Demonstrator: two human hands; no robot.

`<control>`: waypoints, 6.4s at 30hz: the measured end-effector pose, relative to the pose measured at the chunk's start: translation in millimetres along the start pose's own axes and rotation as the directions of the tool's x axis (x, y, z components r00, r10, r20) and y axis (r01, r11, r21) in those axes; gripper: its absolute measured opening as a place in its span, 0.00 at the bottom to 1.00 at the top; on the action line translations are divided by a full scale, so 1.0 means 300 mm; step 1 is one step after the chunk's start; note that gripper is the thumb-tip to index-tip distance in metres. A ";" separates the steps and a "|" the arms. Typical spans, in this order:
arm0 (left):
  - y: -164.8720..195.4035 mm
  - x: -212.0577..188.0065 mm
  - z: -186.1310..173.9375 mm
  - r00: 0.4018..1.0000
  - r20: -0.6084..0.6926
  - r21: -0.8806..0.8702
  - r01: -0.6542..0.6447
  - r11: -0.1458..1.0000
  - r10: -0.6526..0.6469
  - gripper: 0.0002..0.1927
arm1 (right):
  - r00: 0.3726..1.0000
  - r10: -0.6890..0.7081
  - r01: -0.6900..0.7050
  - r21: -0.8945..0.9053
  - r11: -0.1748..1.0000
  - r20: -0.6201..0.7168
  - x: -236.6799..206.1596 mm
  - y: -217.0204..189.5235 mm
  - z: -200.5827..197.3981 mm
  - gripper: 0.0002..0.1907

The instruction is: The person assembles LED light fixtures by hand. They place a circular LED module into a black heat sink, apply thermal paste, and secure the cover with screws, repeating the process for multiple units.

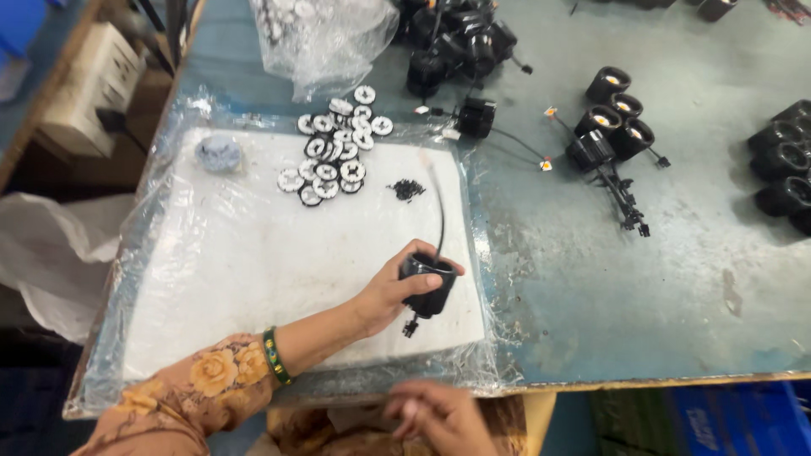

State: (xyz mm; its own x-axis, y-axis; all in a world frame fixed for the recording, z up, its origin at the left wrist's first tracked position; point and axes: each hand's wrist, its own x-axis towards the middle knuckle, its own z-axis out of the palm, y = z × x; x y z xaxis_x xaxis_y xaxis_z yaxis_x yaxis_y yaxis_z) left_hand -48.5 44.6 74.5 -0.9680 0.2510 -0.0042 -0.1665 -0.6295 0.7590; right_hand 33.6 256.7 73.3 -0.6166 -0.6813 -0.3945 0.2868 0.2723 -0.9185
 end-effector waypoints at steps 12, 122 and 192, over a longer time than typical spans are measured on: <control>0.126 -0.040 -0.021 1.000 -0.018 -0.058 -0.015 0.998 0.014 0.22 | 0.884 -0.271 0.336 0.114 0.935 -0.380 0.272 -0.070 0.015 0.15; 0.032 -0.103 0.052 0.872 0.467 0.736 -0.476 0.481 0.149 0.31 | 0.515 -0.716 0.472 -0.541 0.696 -0.472 0.017 -0.037 -0.074 0.27; 0.161 -0.110 -0.013 0.926 0.346 0.733 -0.368 0.572 0.151 0.12 | 0.510 -0.761 0.442 -0.638 0.631 -0.400 0.082 -0.140 -0.102 0.14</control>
State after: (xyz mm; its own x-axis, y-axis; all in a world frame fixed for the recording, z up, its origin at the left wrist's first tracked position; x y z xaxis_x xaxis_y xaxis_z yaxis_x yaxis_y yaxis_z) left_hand -25.2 3.0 108.6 -0.8563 0.3917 0.3365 0.3986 0.0869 0.9130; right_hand -16.0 249.4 101.4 -0.8262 -0.2830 0.4871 -0.5589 0.3041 -0.7714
